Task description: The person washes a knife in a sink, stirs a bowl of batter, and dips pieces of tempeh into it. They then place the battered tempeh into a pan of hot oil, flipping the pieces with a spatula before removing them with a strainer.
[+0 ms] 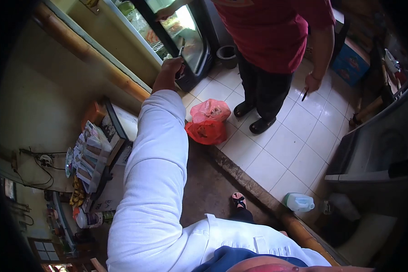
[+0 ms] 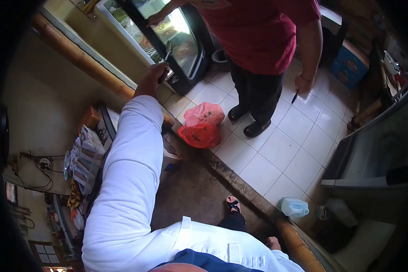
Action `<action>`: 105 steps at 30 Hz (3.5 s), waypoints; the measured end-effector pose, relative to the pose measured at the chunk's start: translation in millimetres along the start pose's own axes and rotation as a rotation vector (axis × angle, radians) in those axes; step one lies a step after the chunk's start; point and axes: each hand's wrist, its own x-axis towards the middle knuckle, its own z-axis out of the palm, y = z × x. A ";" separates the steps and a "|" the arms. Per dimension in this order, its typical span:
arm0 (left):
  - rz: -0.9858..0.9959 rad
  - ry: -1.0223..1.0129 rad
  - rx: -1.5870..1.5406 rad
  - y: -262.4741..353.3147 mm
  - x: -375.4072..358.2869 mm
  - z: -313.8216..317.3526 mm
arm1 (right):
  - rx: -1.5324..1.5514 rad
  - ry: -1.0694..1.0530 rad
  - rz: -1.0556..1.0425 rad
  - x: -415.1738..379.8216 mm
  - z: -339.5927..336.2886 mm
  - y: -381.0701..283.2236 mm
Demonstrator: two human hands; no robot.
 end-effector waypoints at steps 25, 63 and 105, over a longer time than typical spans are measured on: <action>-0.244 0.560 -0.662 -346.3 -533.6 -178.6 | -0.791 -0.500 -0.879 -1.9 123.5 -461.6; 0.354 1.970 1.429 -433.0 -1313.6 -779.9 | -1.162 -1.341 -0.503 -603.6 1220.6 -346.6; -0.449 2.040 1.713 -760.1 -1803.1 -1279.3 | -1.508 -2.086 -2.869 -1452.3 2021.8 289.6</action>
